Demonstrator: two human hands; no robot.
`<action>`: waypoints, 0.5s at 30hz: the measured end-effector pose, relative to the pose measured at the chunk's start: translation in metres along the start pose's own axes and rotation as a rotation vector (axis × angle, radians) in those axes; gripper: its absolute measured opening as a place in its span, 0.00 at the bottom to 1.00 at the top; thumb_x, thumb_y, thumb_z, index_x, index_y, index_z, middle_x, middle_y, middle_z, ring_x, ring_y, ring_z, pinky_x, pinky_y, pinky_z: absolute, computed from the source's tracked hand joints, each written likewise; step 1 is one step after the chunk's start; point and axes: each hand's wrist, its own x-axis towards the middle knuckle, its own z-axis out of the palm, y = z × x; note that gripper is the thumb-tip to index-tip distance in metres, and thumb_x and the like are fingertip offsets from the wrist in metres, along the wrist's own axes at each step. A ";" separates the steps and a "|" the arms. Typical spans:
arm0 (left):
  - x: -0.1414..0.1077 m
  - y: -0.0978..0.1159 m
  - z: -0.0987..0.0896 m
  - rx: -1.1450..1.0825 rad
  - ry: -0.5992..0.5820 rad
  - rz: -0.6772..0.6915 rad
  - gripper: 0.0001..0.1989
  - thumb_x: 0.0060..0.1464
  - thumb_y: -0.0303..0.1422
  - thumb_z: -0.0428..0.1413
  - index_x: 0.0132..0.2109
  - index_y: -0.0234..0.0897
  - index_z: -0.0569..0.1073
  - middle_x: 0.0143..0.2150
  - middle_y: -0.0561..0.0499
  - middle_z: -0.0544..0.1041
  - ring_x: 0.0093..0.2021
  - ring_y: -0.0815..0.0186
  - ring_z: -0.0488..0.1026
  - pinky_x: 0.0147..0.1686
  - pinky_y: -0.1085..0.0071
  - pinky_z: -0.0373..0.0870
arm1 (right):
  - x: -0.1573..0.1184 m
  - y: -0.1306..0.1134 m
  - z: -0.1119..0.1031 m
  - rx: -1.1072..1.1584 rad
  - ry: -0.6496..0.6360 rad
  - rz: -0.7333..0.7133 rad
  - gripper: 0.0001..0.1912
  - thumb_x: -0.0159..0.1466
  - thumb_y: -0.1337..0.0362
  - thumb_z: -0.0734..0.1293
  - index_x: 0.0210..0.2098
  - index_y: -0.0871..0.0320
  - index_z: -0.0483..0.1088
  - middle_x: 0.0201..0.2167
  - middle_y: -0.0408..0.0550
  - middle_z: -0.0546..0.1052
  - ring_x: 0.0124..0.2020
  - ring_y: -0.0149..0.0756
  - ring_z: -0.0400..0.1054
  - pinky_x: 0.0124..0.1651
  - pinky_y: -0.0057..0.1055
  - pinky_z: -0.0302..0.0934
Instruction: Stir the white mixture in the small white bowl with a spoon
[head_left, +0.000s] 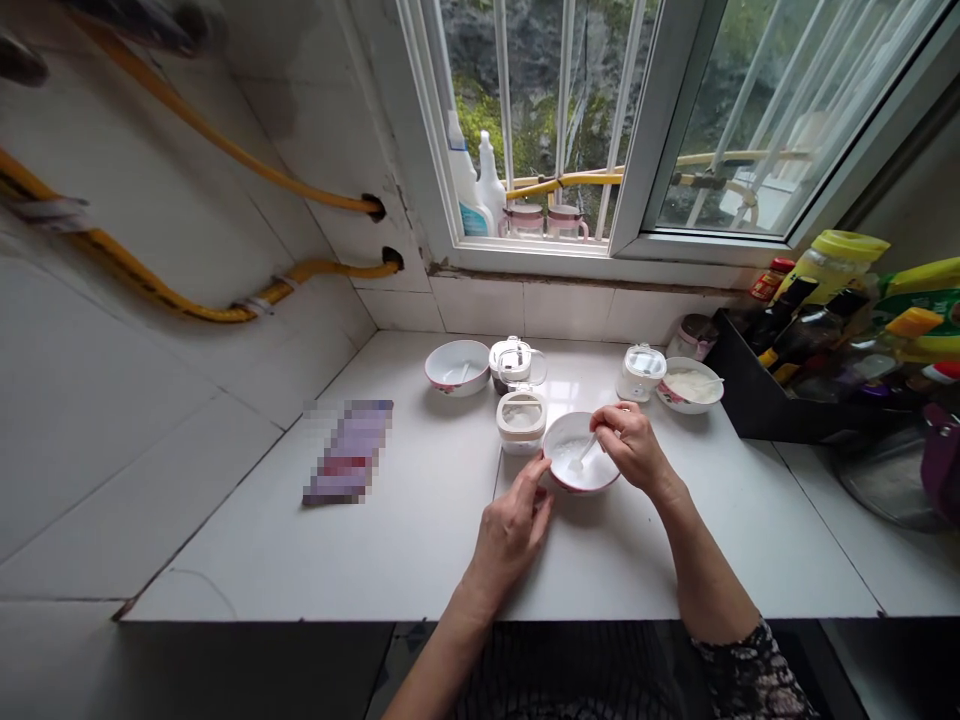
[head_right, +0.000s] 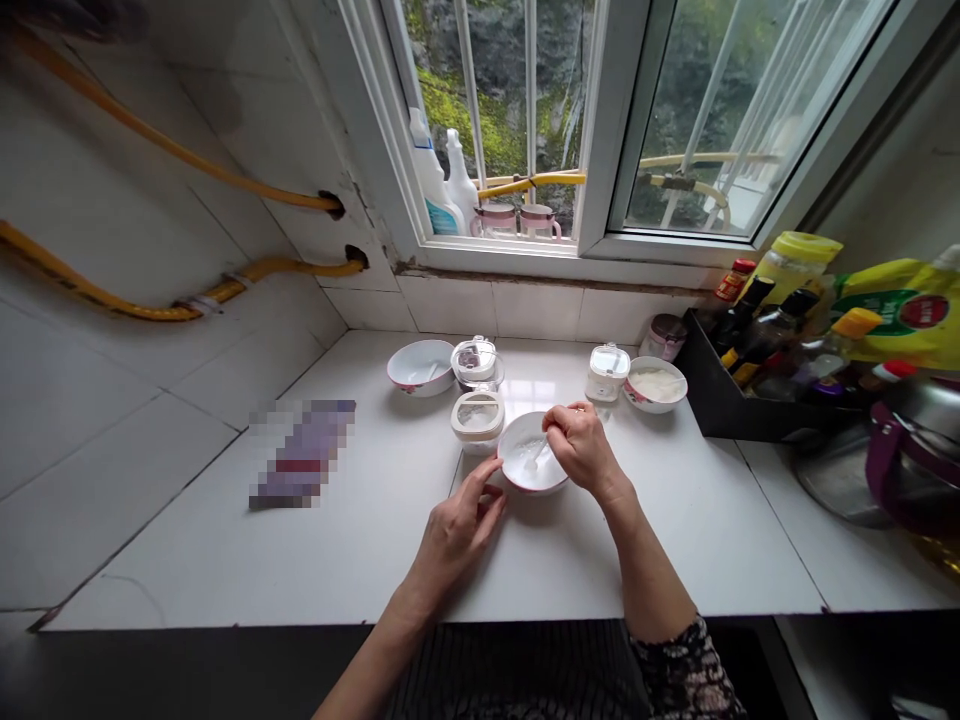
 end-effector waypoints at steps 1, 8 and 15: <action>0.000 0.000 0.000 -0.001 -0.002 -0.005 0.24 0.61 0.23 0.50 0.63 0.42 0.60 0.60 0.42 0.74 0.36 0.67 0.80 0.38 0.69 0.79 | 0.000 0.001 0.001 0.025 0.002 0.041 0.10 0.56 0.69 0.58 0.23 0.54 0.67 0.21 0.42 0.75 0.31 0.37 0.67 0.47 0.36 0.59; 0.000 0.000 0.000 -0.006 -0.008 -0.006 0.24 0.61 0.23 0.50 0.63 0.42 0.60 0.59 0.42 0.75 0.37 0.66 0.80 0.39 0.68 0.79 | 0.004 0.008 -0.004 0.401 0.073 0.378 0.07 0.50 0.63 0.60 0.21 0.56 0.69 0.14 0.40 0.67 0.20 0.31 0.59 0.28 0.30 0.55; 0.001 -0.001 0.001 0.008 0.001 0.006 0.25 0.60 0.23 0.50 0.62 0.42 0.60 0.57 0.43 0.76 0.35 0.66 0.80 0.37 0.69 0.79 | 0.009 0.016 -0.006 0.643 0.080 0.491 0.06 0.46 0.62 0.62 0.19 0.57 0.69 0.13 0.40 0.66 0.18 0.30 0.57 0.26 0.29 0.54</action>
